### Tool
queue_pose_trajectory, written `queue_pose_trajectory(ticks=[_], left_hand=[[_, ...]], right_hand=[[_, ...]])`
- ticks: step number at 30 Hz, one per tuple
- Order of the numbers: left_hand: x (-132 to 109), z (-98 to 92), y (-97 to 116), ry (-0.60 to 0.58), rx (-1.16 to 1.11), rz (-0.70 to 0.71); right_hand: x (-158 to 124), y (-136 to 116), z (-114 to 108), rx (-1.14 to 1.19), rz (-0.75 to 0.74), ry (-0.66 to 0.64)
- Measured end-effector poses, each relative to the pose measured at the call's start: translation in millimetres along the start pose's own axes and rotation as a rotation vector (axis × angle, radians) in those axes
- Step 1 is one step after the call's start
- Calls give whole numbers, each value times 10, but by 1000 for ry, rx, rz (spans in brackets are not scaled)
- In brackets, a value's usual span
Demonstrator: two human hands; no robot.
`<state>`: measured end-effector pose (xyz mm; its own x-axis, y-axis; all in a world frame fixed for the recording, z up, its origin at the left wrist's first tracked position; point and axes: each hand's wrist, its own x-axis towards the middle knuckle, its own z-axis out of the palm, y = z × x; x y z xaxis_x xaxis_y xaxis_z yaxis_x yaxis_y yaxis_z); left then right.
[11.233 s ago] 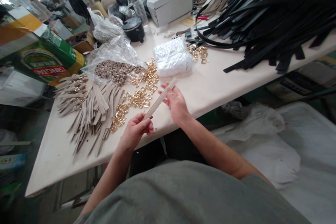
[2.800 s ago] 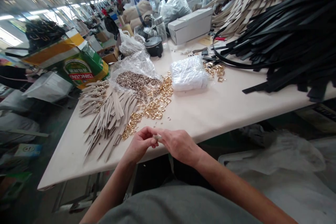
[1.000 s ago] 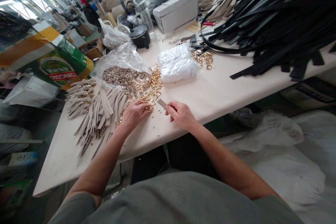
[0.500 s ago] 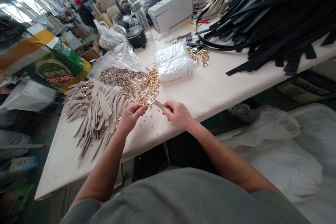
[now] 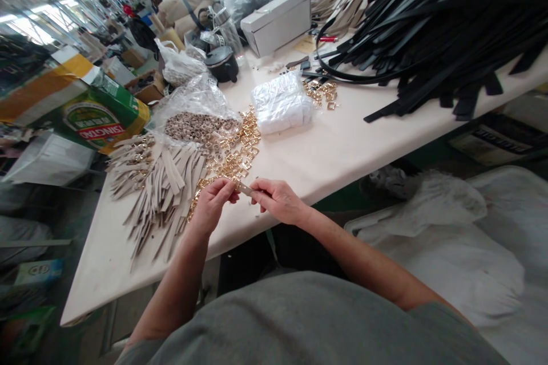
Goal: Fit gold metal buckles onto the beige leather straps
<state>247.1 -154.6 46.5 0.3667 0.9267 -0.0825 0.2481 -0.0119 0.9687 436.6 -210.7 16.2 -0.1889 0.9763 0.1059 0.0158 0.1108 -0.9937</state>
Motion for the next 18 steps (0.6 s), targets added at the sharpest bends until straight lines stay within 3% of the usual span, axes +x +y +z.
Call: queue_pose_trajectory(ticks=[8, 14, 18], left_hand=[[-20, 165, -107, 38, -211, -6], [-63, 271, -61, 66, -231, 32], [-62, 270, -74, 71, -272, 15]], right_hand=[[-10, -26, 24, -23, 15, -4], [-12, -52, 48, -169, -4, 61], [-32, -88, -4, -349, -34, 22]])
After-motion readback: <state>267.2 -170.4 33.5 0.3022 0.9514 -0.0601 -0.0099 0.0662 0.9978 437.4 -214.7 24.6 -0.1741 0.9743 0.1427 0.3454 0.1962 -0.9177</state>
